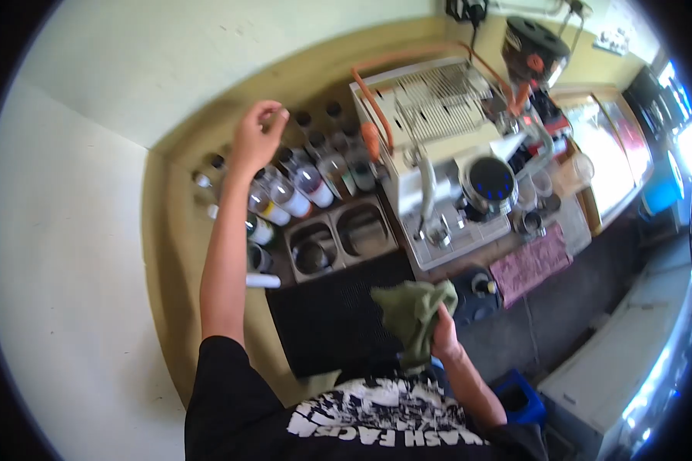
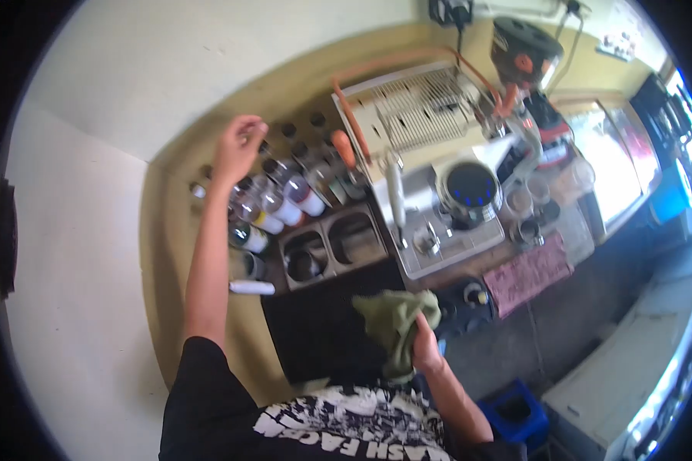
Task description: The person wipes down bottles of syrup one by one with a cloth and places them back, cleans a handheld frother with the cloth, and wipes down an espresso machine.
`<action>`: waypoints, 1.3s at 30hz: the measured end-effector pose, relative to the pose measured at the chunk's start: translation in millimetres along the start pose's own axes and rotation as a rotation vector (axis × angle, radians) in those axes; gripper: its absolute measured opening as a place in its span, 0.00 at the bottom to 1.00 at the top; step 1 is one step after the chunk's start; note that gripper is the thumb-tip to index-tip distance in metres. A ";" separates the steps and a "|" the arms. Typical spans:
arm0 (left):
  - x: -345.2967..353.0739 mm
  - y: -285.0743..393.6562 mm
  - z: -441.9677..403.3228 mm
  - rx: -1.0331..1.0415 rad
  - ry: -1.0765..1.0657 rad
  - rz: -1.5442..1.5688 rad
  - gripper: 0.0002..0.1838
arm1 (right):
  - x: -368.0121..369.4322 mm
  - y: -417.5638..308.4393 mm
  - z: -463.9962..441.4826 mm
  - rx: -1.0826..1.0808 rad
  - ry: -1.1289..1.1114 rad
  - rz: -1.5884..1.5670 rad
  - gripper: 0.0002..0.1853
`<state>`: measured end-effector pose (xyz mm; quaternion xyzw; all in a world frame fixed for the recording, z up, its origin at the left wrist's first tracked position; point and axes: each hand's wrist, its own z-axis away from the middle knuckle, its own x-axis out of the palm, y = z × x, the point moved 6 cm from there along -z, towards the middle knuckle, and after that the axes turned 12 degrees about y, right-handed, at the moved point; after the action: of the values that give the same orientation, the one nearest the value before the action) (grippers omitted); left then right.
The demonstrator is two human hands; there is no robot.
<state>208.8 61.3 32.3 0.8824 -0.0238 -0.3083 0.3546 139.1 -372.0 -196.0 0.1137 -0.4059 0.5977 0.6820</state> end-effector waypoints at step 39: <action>-42.1 175.1 344.7 0.067 -0.855 0.643 0.24 | 117.0 14.6 13.0 -0.751 -0.337 0.769 0.23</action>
<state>12.4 -269.3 -25.8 0.6371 -0.4450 -0.5153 0.3613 115.3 -292.0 -111.7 -0.1993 -0.7063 0.5912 0.3344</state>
